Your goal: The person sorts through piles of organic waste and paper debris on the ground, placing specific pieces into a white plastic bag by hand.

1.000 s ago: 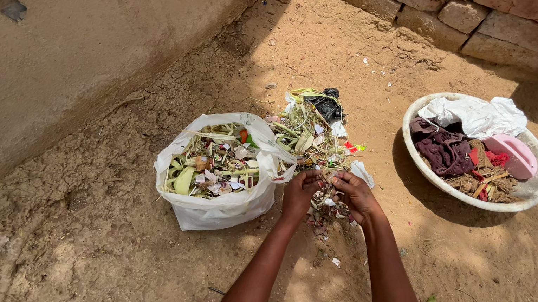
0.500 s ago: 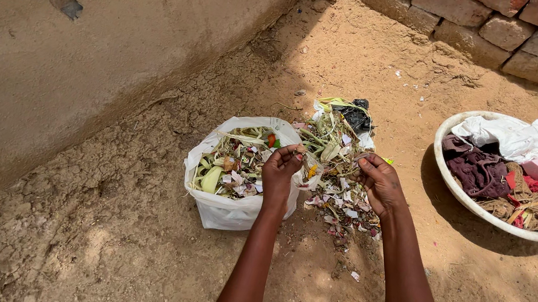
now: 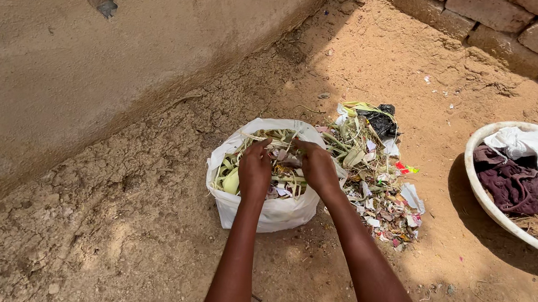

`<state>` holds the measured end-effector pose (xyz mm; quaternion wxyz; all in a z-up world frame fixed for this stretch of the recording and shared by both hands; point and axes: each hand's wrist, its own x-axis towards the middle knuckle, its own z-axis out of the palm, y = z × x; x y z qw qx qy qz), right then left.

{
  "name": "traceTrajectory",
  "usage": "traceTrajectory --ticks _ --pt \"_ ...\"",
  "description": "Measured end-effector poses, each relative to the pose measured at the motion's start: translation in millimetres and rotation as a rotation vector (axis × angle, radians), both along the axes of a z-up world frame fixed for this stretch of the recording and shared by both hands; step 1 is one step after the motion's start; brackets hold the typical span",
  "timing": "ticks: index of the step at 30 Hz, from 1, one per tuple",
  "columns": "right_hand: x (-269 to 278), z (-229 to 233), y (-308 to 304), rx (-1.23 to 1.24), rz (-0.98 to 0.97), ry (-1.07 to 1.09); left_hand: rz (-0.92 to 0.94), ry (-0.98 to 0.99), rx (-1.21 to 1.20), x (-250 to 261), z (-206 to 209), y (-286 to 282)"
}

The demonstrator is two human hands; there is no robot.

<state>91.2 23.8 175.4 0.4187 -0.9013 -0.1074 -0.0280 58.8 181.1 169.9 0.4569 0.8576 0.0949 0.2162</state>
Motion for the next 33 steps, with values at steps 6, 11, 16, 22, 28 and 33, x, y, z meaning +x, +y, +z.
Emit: traceTrajectory --ticks 6,11,16,22,28,33 --pt "3.3 -32.6 -27.6 -0.015 -0.008 -0.254 -0.101 -0.119 0.055 -0.4 -9.8 -7.7" --pt "-5.9 -25.2 -66.5 0.287 -0.114 -0.216 -0.335 -0.133 0.076 -17.9 3.2 -54.8" --pt "-17.5 -35.3 -134.1 0.446 -0.340 0.124 -0.556 -0.218 0.131 -45.3 -23.4 -121.2" --pt "-23.3 -115.4 -213.5 0.413 -0.463 0.109 -0.771 0.004 0.291 -62.4 -81.9 -158.5" --pt "-33.6 -187.8 -236.6 0.205 -0.399 0.089 -0.827 0.282 0.533 -54.2 -161.6 -163.0" --pt "-36.7 -216.5 -210.9 0.293 -0.273 0.348 -0.772 0.497 0.670 -27.7 -236.0 -164.5"
